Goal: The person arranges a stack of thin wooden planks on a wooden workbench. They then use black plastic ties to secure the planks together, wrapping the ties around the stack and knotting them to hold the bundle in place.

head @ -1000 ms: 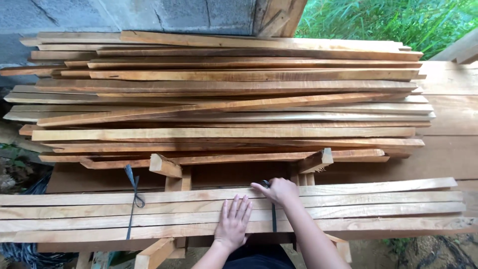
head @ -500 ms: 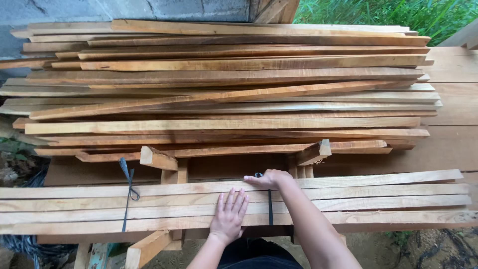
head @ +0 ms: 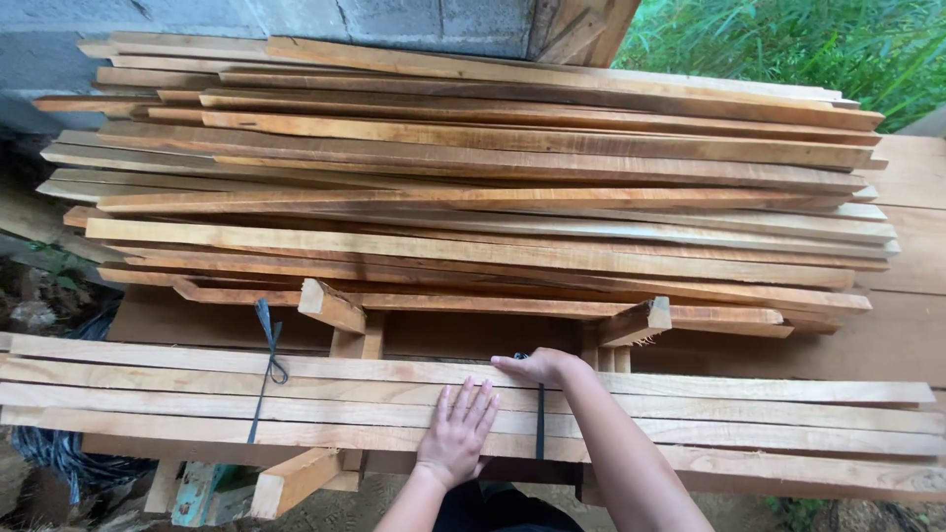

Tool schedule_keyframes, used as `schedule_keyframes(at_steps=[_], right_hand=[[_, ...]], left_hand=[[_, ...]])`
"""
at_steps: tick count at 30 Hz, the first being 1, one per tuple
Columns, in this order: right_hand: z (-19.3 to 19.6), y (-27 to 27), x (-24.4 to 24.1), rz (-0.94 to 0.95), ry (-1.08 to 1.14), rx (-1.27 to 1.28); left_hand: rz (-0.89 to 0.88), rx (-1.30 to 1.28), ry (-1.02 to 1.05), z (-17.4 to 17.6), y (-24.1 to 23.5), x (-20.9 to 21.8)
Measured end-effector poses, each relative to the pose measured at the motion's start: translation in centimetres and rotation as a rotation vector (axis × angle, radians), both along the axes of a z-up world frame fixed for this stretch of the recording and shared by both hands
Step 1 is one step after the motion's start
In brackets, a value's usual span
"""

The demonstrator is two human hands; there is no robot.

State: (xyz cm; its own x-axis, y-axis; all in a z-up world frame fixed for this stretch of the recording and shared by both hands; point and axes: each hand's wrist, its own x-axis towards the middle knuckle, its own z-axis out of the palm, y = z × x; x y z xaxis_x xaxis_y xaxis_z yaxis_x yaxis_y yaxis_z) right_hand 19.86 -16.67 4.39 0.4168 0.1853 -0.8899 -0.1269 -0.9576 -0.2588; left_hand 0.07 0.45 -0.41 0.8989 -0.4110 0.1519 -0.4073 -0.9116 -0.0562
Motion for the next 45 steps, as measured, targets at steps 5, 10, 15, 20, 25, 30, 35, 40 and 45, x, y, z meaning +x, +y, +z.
schedule_keyframes(at_steps=[5,10,15,20,25,30,35,40,45], right_hand=[[0.7,-0.1,-0.7,0.197,-0.308,0.005],[1.5,4.0,-2.1,0.395,-0.408,0.121],[4.1,6.9,-2.5,0.339,-0.280,0.080],[3.5,6.9,-1.9,0.362,-0.095,0.131],[2.4,7.4,-1.9,0.291,-0.102,0.134],[3.2,7.9,-3.0,0.299,-0.190,0.054],[2.3,9.7,-6.0,0.374,-0.970,0.661],[6.3,19.9,-8.1,0.453,-0.897,0.912],[4.9,31.3,-8.1,0.505,-0.760,0.864]], left_hand=[[0.003,-0.017,0.004,-0.1,-0.2,-0.2],[0.013,-0.050,0.058,-1.2,-0.5,-0.6],[0.036,-0.077,0.148,-0.9,-0.3,-0.5],[0.042,-0.094,0.162,-1.0,-0.5,-0.5],[0.041,-0.122,0.155,-1.0,-0.4,-0.5],[0.049,-0.103,0.138,0.4,-0.1,-0.3],[0.146,-0.927,0.258,7.5,2.4,-3.1],[0.460,-1.269,0.352,-8.9,9.6,-16.6],[1.569,-1.743,0.014,-18.8,17.9,-25.1]])
